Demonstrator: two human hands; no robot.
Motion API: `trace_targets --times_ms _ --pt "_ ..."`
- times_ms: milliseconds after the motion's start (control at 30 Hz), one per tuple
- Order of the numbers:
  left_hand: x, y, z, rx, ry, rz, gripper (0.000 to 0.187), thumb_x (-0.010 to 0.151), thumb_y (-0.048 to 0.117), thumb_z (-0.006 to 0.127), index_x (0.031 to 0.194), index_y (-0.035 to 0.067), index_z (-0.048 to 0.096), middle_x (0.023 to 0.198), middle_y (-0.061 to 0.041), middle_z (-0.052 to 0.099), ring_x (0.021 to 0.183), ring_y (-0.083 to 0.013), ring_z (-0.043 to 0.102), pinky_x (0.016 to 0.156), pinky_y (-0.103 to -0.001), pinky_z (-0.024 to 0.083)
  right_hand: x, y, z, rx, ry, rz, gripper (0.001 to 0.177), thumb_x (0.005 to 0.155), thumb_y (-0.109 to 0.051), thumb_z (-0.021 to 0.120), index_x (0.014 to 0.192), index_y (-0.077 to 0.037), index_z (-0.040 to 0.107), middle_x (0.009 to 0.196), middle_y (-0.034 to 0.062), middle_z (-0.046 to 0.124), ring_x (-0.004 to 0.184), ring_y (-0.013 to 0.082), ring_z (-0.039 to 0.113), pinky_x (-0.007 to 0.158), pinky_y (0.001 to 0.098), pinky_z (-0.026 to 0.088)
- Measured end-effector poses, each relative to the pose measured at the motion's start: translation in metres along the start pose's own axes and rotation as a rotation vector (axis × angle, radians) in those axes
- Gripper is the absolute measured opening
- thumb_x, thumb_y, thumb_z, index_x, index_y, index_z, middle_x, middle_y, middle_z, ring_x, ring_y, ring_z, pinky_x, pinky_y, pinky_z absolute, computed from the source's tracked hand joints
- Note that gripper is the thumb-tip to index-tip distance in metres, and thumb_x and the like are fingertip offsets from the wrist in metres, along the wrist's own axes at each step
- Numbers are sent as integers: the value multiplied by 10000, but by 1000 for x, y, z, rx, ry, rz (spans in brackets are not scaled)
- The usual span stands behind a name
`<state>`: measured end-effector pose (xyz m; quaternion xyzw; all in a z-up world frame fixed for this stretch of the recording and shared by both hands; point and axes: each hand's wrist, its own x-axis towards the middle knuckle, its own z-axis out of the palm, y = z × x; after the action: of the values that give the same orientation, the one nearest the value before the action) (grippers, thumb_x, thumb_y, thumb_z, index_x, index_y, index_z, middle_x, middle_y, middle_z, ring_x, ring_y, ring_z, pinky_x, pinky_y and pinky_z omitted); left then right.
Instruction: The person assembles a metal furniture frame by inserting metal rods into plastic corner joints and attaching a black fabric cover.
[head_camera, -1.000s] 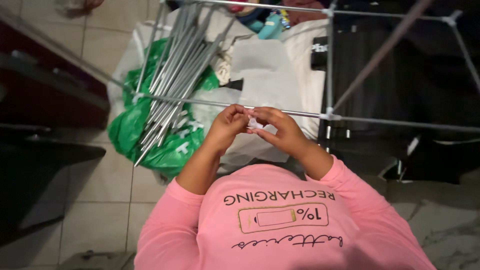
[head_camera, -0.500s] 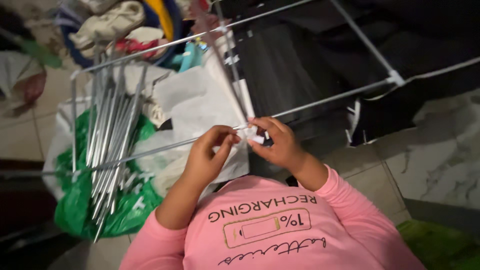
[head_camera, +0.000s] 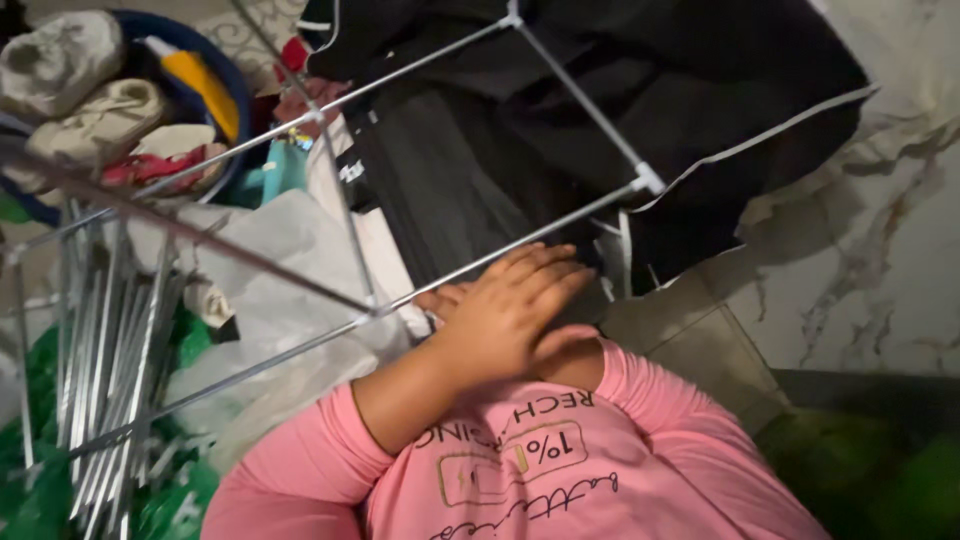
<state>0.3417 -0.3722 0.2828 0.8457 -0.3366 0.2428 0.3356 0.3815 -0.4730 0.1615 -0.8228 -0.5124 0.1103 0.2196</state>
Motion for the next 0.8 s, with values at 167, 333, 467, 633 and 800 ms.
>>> trace_targets --times_ms 167,333,467,633,800 --pt "18 -29 18 84 119 -166 555 940 405 732 1305 6 607 1315 -184 641 1327 -364 550 1172 -507 391 -23 17 -57 225 296 -276 441 1065 -228 548 1456 -24 536 1415 202 602 1274 373 609 1076 477 456" --pt "36 -55 35 207 148 -318 504 942 354 723 1282 -2 617 1306 -198 642 1295 -391 559 1133 -510 406 -67 70 -86 371 276 -35 312 904 -235 744 1139 -34 706 900 85 743 819 261 731 740 387 573" --pt "55 -66 65 143 94 -335 458 973 296 710 1289 -17 602 1312 -219 628 1247 -395 578 1086 -479 451 -127 114 -120 941 629 40 276 1004 -258 646 1175 -42 647 913 83 732 802 203 697 739 337 576" --pt "91 -53 115 -13 88 -248 413 967 237 710 1290 1 606 1283 -195 636 1211 -375 605 1063 -455 482 -137 172 -146 1121 1104 226 213 1055 -189 672 1189 -59 569 878 35 596 733 118 534 647 269 425" --pt "104 -32 127 12 237 -168 460 930 220 726 1299 -19 590 1294 -208 613 1220 -393 596 1064 -467 467 -125 177 -133 742 1078 297 181 1132 -182 579 1106 -23 662 838 7 587 755 84 542 700 236 442"
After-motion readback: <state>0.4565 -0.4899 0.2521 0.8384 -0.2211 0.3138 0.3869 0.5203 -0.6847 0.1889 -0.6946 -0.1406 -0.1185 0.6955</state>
